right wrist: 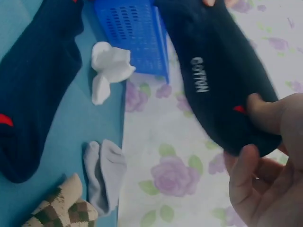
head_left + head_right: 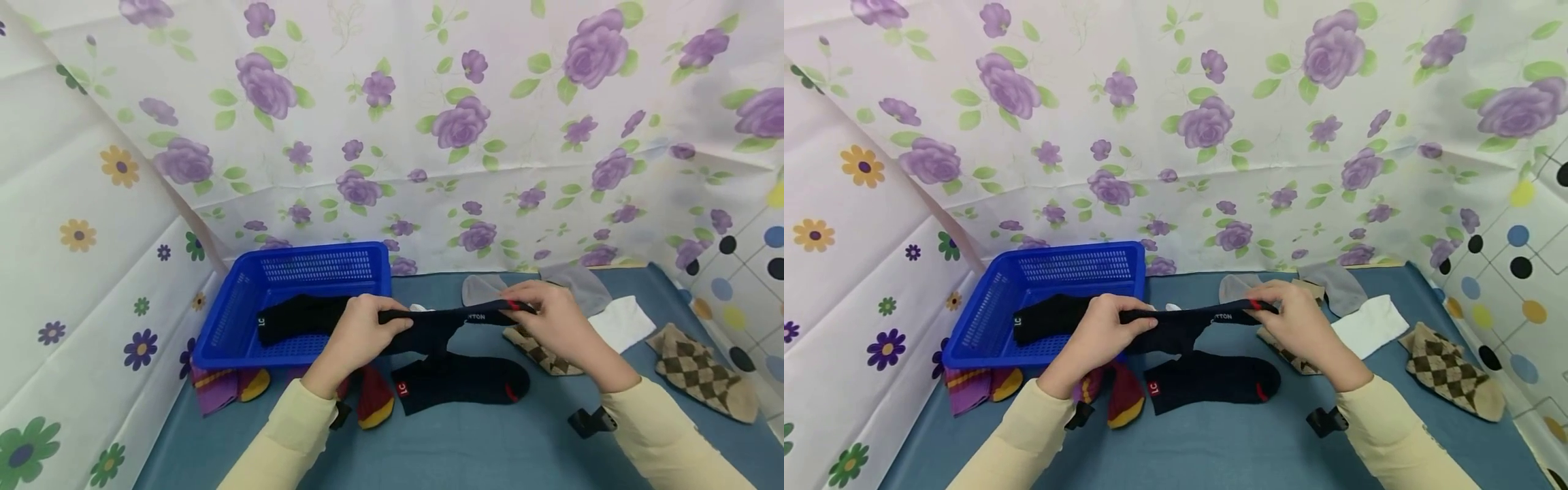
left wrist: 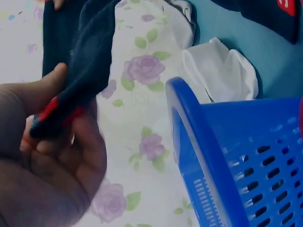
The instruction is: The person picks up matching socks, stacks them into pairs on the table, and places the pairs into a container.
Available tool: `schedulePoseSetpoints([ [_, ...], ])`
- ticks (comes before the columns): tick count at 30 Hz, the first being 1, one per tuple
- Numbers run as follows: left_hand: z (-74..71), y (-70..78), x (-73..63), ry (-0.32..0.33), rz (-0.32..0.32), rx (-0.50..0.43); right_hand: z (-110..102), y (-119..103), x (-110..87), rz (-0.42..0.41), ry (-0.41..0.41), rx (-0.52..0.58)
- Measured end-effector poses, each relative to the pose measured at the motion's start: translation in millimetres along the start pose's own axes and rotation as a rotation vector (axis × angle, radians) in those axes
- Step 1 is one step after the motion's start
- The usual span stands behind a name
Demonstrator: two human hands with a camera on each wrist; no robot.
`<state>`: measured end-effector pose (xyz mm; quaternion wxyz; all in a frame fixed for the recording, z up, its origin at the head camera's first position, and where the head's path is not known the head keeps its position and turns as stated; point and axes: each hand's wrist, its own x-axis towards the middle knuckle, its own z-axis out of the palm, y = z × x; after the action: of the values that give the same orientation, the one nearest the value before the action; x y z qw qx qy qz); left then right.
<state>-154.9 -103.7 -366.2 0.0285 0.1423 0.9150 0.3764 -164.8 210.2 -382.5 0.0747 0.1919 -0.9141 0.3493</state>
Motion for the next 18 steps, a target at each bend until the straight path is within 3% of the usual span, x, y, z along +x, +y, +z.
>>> schedulePoseSetpoints([
  [4,-0.8,-2.0,-0.5,0.016,-0.066,-0.016,-5.4,2.6,-1.9,0.068,-0.043,0.090],
  [10,3.8,-3.7,0.1,0.004,-0.063,-0.096,-5.7,7.1,-4.2,0.162,-0.092,0.312],
  [18,5.3,-0.9,-0.4,0.051,-0.013,-0.062,-6.0,10.9,-8.8,0.121,-0.061,0.246],
])
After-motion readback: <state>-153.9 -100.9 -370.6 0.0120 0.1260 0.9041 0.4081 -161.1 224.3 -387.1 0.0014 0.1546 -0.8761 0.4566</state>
